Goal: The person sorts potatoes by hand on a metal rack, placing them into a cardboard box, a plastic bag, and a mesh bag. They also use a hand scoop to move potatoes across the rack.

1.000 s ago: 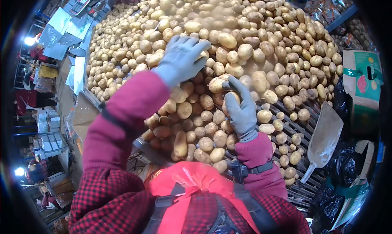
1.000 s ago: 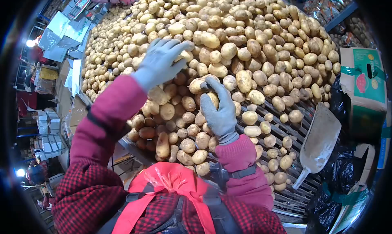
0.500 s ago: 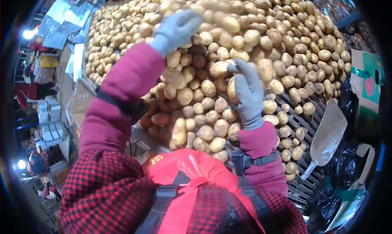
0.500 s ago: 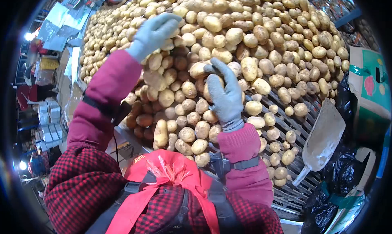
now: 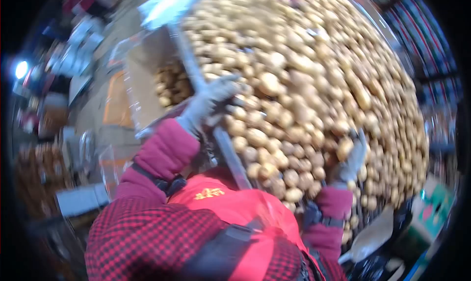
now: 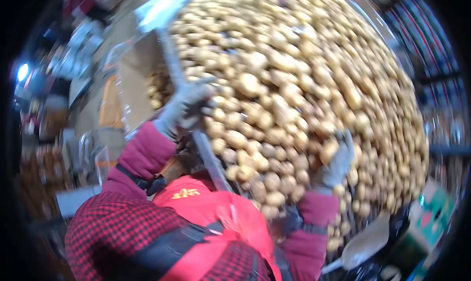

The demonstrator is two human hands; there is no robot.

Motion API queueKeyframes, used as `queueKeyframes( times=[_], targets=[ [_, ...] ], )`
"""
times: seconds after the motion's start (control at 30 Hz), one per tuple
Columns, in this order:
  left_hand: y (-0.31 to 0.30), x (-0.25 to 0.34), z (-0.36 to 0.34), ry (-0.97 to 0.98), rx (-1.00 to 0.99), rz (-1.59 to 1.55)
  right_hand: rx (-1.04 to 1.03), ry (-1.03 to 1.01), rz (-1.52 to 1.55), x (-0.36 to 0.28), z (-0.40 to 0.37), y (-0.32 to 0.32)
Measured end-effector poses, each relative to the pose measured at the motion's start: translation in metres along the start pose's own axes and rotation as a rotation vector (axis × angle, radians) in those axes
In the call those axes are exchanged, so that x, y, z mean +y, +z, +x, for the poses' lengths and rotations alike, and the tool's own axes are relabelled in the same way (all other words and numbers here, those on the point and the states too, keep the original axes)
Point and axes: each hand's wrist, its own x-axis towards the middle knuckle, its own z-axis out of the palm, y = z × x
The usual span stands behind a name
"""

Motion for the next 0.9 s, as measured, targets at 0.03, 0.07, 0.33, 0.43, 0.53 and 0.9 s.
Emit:
queueKeyframes(
  times=[0.03, 0.07, 0.33, 0.43, 0.53, 0.9],
  targets=[
    [-0.014, -0.001, -0.005, -0.015, -0.022, 0.006, 0.036, 0.197, 0.226, -0.007, 0.002, 0.005],
    [-0.027, -0.004, -0.013, 0.007, -0.021, -0.051, 0.057, 0.218, 0.305, -0.014, 0.003, 0.009],
    [-0.106, 0.008, -0.092, 0.144, 0.302, 0.038, -0.033, 0.143, 0.177, -0.014, 0.007, 0.004],
    [-0.133, 0.005, -0.128, 0.151, 0.471, 0.248, -0.032, 0.132, 0.139, -0.016, 0.007, 0.008],
    [-0.152, 0.003, -0.158, 0.177, 0.607, -0.064, 0.019, 0.170, 0.006, -0.033, 0.005, 0.013],
    [-0.283, -0.021, -0.307, -0.109, 0.562, 0.617, 0.020, 0.193, 0.053, -0.049, -0.001, 0.029]
  ],
)
